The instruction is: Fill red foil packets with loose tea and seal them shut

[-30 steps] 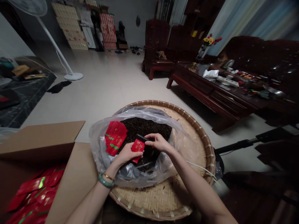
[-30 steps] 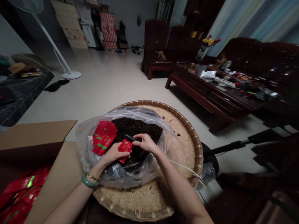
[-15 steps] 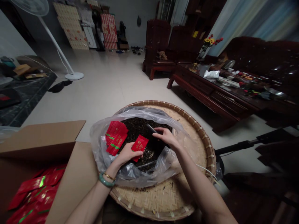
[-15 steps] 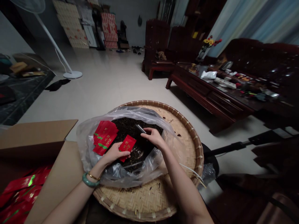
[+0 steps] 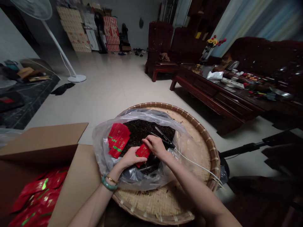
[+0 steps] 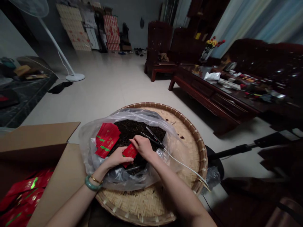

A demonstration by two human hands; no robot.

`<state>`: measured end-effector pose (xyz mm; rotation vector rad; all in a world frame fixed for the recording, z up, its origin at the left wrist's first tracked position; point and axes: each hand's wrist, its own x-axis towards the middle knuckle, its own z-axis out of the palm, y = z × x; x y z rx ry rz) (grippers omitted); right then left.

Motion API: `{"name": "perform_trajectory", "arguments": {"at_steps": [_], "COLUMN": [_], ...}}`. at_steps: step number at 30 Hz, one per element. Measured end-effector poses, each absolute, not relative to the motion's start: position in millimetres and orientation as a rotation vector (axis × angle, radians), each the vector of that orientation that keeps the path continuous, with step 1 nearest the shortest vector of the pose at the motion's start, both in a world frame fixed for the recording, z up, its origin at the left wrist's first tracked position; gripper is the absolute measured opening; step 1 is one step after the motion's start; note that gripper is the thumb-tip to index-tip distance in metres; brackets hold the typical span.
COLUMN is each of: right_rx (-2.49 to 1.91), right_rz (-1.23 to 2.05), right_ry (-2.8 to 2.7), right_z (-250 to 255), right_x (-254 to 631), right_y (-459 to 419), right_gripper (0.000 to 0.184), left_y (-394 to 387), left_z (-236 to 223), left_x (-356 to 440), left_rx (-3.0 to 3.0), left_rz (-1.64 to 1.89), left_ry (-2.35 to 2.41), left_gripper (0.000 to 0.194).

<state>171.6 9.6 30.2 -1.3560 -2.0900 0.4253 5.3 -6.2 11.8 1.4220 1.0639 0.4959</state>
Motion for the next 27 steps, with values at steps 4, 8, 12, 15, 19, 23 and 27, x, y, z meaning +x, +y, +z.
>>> {"name": "perform_trajectory", "arguments": {"at_steps": [4, 8, 12, 15, 19, 23, 27], "right_rx": [-1.295, -1.351, -1.370, -1.412, -1.583, -1.426, -0.894], "right_rz": [0.382, 0.564, 0.931, 1.118, 1.036, 1.003, 1.457], "right_ry": [-2.087, -1.979, -1.892, -1.882, -1.730, -1.786, -1.753], "right_z": [24, 32, 42, 51, 82, 128, 158], "right_x": [173, 174, 180, 195, 212, 178, 111], "right_y": [8, 8, 8, 11, 15, 10, 3], "right_gripper": [0.031, 0.033, 0.038, 0.029, 0.025, 0.021, 0.030], "left_y": [-7, -8, -9, -9, -7, -7, -9], "left_z": [12, 12, 12, 10, 2, -1, 4], "left_x": [5, 5, 4, 5, 6, 7, 5], "left_rx": [1.449, 1.389, 1.304, 1.242, 1.088, 1.057, 1.133], "left_rz": [0.491, 0.504, 0.560, 0.597, 0.586, 0.548, 0.576], "left_ry": [1.032, 1.008, 0.994, 0.951, 0.861, 0.835, 0.902], "left_gripper": [0.030, 0.032, 0.035, 0.039, 0.057, 0.065, 0.054]}}
